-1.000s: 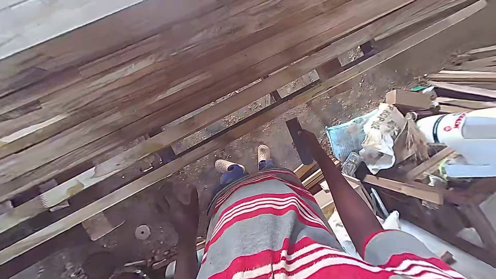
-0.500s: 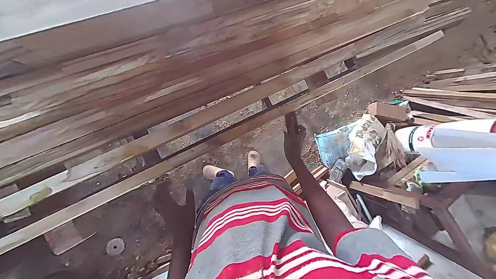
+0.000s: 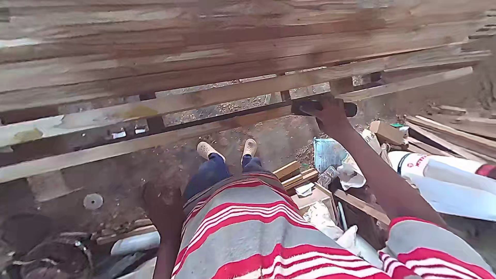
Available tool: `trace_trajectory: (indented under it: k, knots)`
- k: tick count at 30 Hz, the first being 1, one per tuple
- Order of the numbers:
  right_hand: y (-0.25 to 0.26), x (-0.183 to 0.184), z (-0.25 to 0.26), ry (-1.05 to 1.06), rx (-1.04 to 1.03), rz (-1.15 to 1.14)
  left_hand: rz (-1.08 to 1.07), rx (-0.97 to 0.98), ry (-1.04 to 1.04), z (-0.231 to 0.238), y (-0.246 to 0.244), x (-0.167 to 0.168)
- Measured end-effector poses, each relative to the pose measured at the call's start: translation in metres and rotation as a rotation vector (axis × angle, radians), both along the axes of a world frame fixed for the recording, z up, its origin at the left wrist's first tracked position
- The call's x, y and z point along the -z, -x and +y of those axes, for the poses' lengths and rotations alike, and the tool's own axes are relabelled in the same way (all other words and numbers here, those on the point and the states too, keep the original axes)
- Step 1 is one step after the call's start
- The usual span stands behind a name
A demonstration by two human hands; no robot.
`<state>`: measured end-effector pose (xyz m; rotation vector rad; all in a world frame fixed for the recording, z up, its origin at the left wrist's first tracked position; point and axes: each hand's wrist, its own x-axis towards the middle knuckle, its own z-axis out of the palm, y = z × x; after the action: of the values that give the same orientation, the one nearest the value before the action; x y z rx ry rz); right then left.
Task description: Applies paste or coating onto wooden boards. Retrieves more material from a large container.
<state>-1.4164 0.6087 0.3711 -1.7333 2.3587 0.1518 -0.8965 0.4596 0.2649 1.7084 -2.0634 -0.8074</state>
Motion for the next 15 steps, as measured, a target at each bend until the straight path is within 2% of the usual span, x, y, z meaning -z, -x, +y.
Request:
trace_trajectory:
  k: [3, 6, 9, 12, 15]
  knots:
    - [-0.048, -0.003, -0.053, -0.038, -0.189, 0.000, 0.028, -0.131, 0.035, 0.004, -0.013, -0.014]
    - [-0.100, 0.010, -0.101, 0.063, -0.332, -0.070, -0.005, -0.414, -0.156, 0.003, -0.036, -0.006]
    - [-0.172, 0.014, -0.158, 0.050, -0.401, -0.194, 0.054, -0.546, -0.290, -0.015, -0.067, -0.007]
    - [-0.261, 0.020, -0.247, 0.136, -0.563, -0.347, 0.066, -0.700, -0.305, -0.045, -0.111, -0.014]
    - [-0.366, 0.014, -0.363, 0.145, -0.735, -0.502, 0.228, -0.884, -0.110, -0.069, -0.162, -0.005]
